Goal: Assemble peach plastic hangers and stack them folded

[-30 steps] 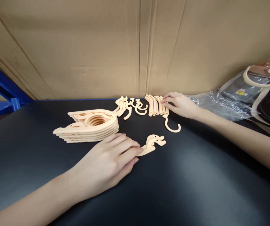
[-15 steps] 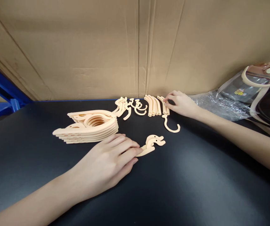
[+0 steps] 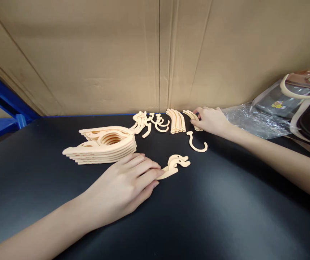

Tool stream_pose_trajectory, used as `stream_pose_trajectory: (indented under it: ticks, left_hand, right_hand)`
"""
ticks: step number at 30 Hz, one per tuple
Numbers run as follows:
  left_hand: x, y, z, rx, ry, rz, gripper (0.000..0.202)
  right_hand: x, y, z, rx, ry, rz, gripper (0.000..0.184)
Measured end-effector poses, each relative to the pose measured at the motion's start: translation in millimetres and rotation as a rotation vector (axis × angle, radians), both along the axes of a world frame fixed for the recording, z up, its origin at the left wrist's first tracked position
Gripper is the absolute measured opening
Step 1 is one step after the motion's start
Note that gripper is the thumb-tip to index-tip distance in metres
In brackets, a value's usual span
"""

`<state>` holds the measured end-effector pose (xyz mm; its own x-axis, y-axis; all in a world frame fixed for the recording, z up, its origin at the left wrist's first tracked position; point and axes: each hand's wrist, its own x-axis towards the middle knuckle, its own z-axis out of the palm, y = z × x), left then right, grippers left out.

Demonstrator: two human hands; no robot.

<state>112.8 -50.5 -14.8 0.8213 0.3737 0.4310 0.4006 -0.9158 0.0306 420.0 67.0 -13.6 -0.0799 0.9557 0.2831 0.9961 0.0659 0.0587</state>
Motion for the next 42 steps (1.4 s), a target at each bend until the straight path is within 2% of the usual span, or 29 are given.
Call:
stream_pose_trajectory:
  ticks: [9, 17, 23, 29, 38, 42]
  left_hand:
    - [0.6, 0.3, 0.0, 0.003, 0.004, -0.008, 0.020]
    - [0.3, 0.6, 0.6, -0.006, 0.017, -0.004, 0.020]
    - [0.8, 1.0, 0.4, -0.011, 0.025, -0.007, 0.020]
    - [0.2, 0.5, 0.3, -0.005, 0.012, -0.008, 0.021]
    - [0.6, 0.0, 1.6, -0.008, 0.021, 0.001, 0.021]
    - [0.4, 0.2, 1.6, -0.017, 0.028, 0.002, 0.022]
  right_hand:
    - [8.9, 4.0, 7.8, -0.015, 0.062, -0.062, 0.039]
    - [15.5, 1.9, 29.6, 0.067, 0.132, -0.028, 0.033]
    - [16.0, 3.5, 20.6, 0.008, 0.105, 0.005, 0.026]
    - [22.5, 8.1, 12.7, -0.091, 0.084, 0.023, 0.048]
    - [21.0, 11.1, 10.9, -0.127, 0.128, -0.042, 0.023]
    - [22.6, 8.6, 11.4, -0.139, 0.142, -0.045, 0.025]
